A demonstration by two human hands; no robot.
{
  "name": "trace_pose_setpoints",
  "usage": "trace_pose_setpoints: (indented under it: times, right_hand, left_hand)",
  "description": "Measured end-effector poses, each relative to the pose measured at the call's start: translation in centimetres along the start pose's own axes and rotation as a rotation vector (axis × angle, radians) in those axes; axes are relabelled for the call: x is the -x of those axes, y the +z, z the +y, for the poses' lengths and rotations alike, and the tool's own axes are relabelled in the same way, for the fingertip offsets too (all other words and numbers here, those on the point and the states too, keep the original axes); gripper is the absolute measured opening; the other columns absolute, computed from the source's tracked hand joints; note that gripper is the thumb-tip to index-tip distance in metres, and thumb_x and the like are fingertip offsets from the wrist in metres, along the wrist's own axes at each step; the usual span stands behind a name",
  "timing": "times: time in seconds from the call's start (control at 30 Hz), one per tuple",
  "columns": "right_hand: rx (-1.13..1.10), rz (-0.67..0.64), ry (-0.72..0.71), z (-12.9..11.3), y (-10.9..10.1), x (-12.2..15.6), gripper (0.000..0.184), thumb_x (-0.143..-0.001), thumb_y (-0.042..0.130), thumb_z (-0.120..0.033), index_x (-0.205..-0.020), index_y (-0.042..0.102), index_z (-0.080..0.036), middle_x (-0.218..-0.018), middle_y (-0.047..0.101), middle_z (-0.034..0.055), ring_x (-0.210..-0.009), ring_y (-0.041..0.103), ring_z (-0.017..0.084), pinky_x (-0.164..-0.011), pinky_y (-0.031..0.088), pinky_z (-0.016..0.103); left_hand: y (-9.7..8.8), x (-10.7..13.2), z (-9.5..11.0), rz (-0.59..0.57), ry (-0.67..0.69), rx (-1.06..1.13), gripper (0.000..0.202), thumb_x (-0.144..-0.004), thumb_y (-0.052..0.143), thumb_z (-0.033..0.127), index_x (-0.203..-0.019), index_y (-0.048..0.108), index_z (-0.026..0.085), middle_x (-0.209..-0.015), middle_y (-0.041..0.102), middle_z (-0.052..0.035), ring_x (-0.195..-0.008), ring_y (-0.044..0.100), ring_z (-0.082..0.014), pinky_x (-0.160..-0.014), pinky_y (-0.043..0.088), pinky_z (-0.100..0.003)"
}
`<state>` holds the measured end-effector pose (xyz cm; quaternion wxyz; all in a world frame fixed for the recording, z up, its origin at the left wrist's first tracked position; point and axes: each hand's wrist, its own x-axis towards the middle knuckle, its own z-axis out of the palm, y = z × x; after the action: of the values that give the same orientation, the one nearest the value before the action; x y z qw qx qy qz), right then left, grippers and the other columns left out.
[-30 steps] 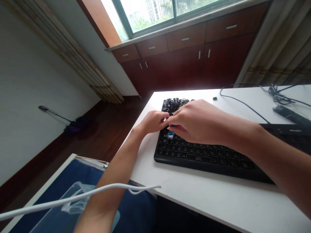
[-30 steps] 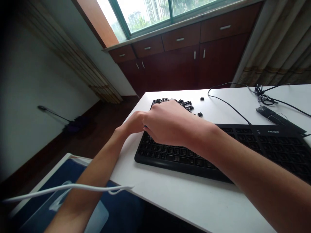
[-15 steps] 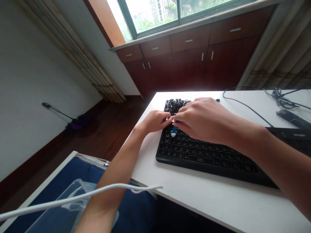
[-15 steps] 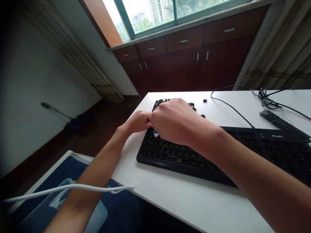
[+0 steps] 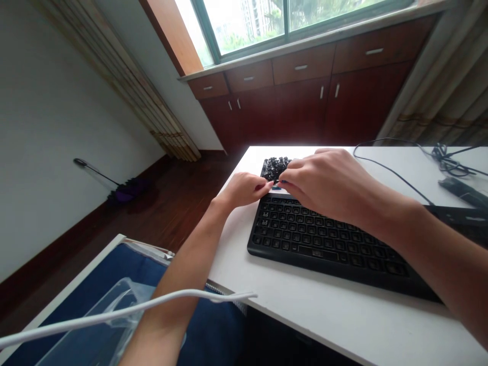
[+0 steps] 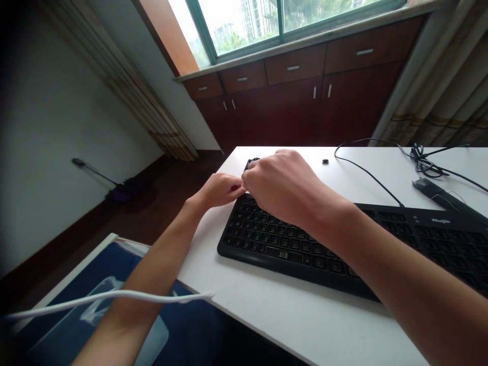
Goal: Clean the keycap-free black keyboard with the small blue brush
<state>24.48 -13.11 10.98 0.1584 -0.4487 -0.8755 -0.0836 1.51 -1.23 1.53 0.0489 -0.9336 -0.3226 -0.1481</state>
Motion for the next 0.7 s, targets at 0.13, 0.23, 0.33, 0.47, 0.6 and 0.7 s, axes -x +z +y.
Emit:
trace_pose_setpoints:
  times: [0.13,0.23,0.33,0.47,0.6,0.7]
  right_hand:
    - [-0.128,-0.003,0.028,0.2,0.0,0.0,0.03,-0.097,0.054,-0.031,-0.083,0.078,-0.02,-0.075,0.073,0.0044,-0.064,0.058,0.015,-0.057,0.026,0.03]
    - [-0.067,-0.049,0.053,0.2,0.2,0.0,0.033,-0.096,0.053,-0.031,-0.075,0.076,-0.019,-0.072,0.072,0.0047,-0.06,0.055,0.015,-0.057,0.025,0.03]
    - [0.048,0.006,0.11,0.3,0.1,0.0,0.035,-0.097,0.05,-0.027,-0.074,0.075,-0.018,-0.072,0.072,0.006,-0.059,0.054,0.016,-0.056,0.022,0.032]
    - [-0.112,-0.002,0.089,0.8,-0.6,0.0,0.03,-0.095,0.055,-0.033,-0.08,0.078,-0.02,-0.071,0.071,0.0039,-0.059,0.054,0.014,-0.056,0.026,0.03]
    - [-0.131,-0.095,0.056,1.1,-0.5,0.1,0.031,-0.095,0.056,-0.033,-0.076,0.077,-0.02,-0.066,0.069,0.0025,-0.057,0.052,0.013,-0.055,0.026,0.03]
    - [-0.002,-0.013,0.113,0.9,-0.1,0.1,0.033,-0.097,0.052,-0.028,-0.076,0.076,-0.018,-0.071,0.071,0.0054,-0.059,0.053,0.015,-0.055,0.022,0.03]
  left_hand:
    - [0.3,0.0,-0.1,-0.029,0.013,0.036,0.05,-0.098,0.047,0.04,-0.055,0.06,0.018,-0.055,0.06,-0.0027,-0.051,0.043,-0.0124,-0.056,0.024,-0.031]
    - [0.2,0.0,0.0,-0.063,0.015,0.067,0.052,-0.101,0.044,0.042,-0.058,0.061,0.018,-0.056,0.059,-0.0015,-0.051,0.041,-0.0114,-0.057,0.024,-0.031]
    - [0.0,0.0,0.1,-0.08,0.003,0.08,0.055,-0.103,0.041,0.045,-0.059,0.061,0.018,-0.055,0.057,-0.0003,-0.051,0.038,-0.0109,-0.058,0.024,-0.03]
    - [0.0,-0.1,0.0,-0.084,0.012,0.077,0.052,-0.102,0.042,0.043,-0.061,0.062,0.018,-0.057,0.059,-0.0009,-0.053,0.041,-0.0115,-0.059,0.024,-0.03]
    - [0.0,-0.1,0.1,-0.088,0.002,0.095,0.054,-0.103,0.042,0.045,-0.06,0.06,0.018,-0.056,0.056,0.0002,-0.053,0.039,-0.0107,-0.059,0.024,-0.029]
    - [0.0,-0.1,0.1,-0.09,-0.01,0.115,0.055,-0.104,0.042,0.045,-0.059,0.058,0.018,-0.055,0.053,0.0009,-0.051,0.035,-0.0103,-0.059,0.024,-0.029]
